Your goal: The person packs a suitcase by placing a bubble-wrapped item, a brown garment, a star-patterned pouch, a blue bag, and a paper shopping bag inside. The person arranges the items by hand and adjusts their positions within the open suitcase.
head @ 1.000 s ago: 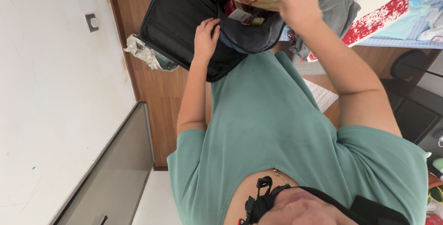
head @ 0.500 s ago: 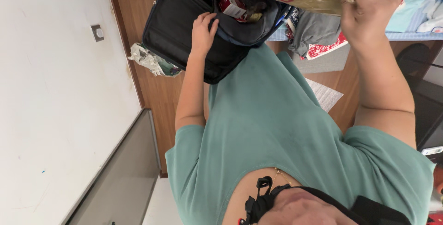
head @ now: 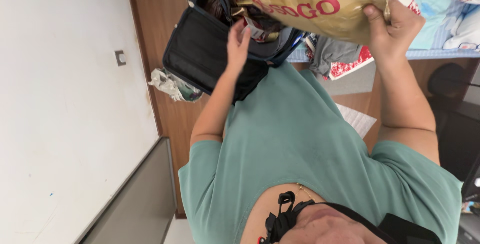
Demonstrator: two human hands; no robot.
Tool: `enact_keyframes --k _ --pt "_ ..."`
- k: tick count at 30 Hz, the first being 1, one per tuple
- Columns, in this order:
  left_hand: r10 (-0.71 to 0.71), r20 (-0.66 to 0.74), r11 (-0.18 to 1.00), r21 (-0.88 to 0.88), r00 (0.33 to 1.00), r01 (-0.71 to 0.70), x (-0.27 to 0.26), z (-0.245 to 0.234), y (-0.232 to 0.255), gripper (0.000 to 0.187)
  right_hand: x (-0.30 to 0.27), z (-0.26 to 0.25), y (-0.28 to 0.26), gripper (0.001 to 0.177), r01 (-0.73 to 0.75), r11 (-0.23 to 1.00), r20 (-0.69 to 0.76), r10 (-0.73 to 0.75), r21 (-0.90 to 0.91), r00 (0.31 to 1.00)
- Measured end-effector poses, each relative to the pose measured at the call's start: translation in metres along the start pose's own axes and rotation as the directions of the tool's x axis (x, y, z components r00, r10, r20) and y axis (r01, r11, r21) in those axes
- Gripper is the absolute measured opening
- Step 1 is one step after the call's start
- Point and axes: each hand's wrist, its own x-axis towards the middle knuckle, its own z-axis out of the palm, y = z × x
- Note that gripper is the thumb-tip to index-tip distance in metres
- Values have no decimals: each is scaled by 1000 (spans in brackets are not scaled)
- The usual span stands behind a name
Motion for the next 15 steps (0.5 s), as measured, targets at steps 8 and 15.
enact_keyframes --k 8,15 --pt "-193 611 328 -697 767 638 -8 85 -16 73 19 1 -16 21 -28 833 -84 89 553 992" --pt "-102 402 331 -849 910 412 24 84 -11 60 46 23 18 24 -67 534 -35 179 843 983"
